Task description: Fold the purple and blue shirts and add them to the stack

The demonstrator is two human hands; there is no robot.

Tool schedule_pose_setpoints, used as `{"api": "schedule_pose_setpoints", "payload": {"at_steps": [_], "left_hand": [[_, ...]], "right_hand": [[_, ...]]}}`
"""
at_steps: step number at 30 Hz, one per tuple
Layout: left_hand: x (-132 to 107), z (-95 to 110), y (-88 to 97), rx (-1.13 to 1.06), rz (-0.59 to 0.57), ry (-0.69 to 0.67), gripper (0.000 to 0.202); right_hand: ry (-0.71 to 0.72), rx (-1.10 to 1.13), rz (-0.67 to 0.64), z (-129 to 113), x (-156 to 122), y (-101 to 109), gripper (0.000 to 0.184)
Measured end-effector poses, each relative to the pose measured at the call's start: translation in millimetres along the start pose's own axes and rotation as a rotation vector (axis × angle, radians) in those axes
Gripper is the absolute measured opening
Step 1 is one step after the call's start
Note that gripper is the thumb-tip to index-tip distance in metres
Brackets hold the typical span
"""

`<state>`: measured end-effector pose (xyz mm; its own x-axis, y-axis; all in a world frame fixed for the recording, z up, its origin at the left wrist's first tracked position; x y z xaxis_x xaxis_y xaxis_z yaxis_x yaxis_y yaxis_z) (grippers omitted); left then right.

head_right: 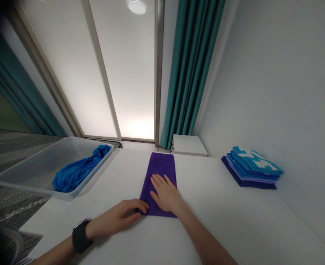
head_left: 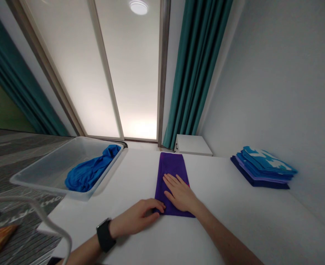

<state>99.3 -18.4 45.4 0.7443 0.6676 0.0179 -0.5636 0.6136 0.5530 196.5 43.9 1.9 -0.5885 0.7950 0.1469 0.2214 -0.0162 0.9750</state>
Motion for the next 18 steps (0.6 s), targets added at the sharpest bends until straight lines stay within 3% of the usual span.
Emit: {"api": "schedule_pose_setpoints", "payload": {"at_steps": [8, 18], "left_hand": [[-23, 7, -19.0, 0.577, -0.024, -0.154, 0.056], [-32, -4, -23.3, 0.663, -0.035, -0.132, 0.06]], "right_hand": [[0.007, -0.009, 0.013, 0, 0, 0, 0.059], [-0.004, 0.009, 0.012, -2, 0, 3, 0.058]]}}
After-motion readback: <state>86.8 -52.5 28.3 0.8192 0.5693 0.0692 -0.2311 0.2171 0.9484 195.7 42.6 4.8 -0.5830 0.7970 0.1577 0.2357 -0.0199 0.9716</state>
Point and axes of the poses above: each hand's wrist, its own x-axis towards the middle knuckle, its own y-axis out of the back of the hand, z = x × y, the point moved 10 cm from there along x, towards the middle knuckle, and after that the axes turned 2 degrees about y, right-handed, at the moved point
